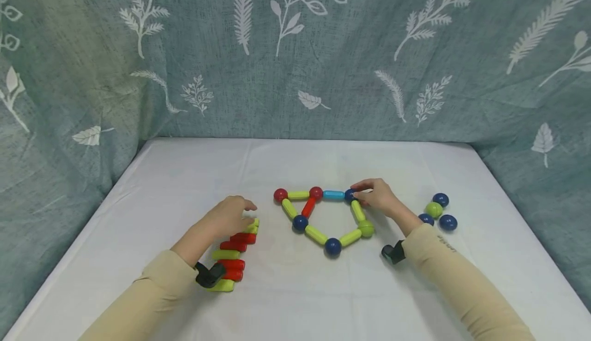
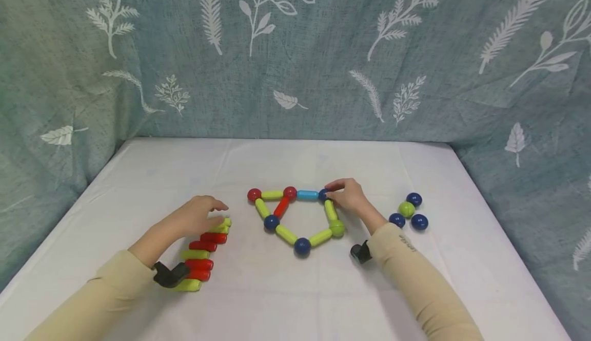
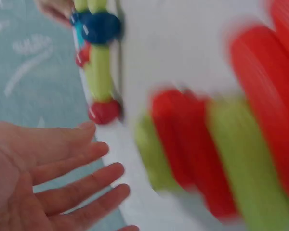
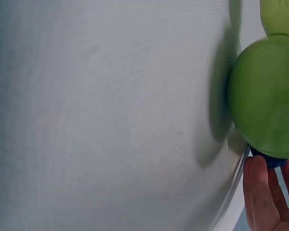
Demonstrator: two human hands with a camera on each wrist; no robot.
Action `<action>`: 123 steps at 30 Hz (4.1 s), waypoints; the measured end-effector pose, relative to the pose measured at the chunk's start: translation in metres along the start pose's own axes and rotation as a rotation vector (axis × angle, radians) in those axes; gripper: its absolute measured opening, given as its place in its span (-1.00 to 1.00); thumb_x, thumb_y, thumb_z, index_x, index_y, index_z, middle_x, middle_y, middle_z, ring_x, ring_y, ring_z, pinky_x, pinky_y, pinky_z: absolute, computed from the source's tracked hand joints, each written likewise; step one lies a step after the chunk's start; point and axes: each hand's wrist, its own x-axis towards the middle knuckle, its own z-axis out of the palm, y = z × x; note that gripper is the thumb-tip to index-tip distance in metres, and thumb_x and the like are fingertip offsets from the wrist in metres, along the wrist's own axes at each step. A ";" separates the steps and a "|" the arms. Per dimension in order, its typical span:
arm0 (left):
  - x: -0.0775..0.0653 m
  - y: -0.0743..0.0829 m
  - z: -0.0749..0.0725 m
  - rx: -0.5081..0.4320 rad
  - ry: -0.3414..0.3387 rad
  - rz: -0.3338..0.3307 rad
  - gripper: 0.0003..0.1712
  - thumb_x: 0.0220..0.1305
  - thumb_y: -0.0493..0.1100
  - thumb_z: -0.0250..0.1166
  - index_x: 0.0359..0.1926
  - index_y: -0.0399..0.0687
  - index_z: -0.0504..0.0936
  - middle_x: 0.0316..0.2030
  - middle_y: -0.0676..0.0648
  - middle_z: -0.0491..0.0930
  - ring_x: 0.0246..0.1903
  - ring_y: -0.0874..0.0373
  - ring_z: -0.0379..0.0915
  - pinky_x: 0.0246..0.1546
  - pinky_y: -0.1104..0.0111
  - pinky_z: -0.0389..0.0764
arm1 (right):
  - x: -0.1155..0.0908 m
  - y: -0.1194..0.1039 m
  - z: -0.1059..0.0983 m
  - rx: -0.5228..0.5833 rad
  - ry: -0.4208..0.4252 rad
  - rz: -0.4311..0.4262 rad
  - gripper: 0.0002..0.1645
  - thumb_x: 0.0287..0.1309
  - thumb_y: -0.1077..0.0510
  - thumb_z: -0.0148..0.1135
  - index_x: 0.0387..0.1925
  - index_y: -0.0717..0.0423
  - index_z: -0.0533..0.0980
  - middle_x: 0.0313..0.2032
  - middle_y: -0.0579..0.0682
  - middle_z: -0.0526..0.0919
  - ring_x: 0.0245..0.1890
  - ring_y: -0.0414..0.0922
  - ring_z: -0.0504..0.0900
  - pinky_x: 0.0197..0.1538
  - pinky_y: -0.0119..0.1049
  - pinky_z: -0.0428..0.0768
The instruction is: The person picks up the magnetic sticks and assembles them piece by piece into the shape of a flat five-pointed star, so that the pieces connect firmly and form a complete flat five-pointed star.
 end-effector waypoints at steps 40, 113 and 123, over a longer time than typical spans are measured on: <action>0.081 0.015 -0.020 -0.268 0.138 0.000 -0.69 0.16 -0.14 0.28 -0.14 -0.27 0.61 -0.23 -0.17 0.58 -0.20 0.01 0.48 -0.20 0.27 0.51 | 0.002 0.001 0.000 0.055 -0.002 0.020 -0.65 0.21 0.29 0.09 0.03 0.31 0.46 0.00 0.23 0.50 -0.22 -0.06 0.57 -0.24 -0.34 0.55; 0.122 0.080 0.034 -0.286 0.114 -0.054 -0.81 0.06 -0.22 0.36 -0.25 -0.17 0.69 -0.33 -0.06 0.61 -0.34 0.16 0.48 -0.31 0.42 0.55 | -0.058 0.013 -0.012 -0.124 -0.076 -0.014 -0.68 0.00 0.09 0.34 -0.32 0.24 0.48 -0.41 0.05 0.51 -0.58 -0.19 0.51 -0.50 -0.36 0.53; 0.112 0.078 0.031 -0.110 0.107 0.023 -0.85 0.08 -0.15 0.36 -0.40 -0.16 0.69 -0.51 0.01 0.59 -0.46 0.19 0.41 -0.44 0.47 0.45 | -0.056 0.003 -0.010 -0.248 -0.038 -0.040 -0.78 0.04 0.17 0.30 -0.37 0.27 0.51 -0.46 0.03 0.53 -0.60 -0.18 0.50 -0.53 -0.39 0.49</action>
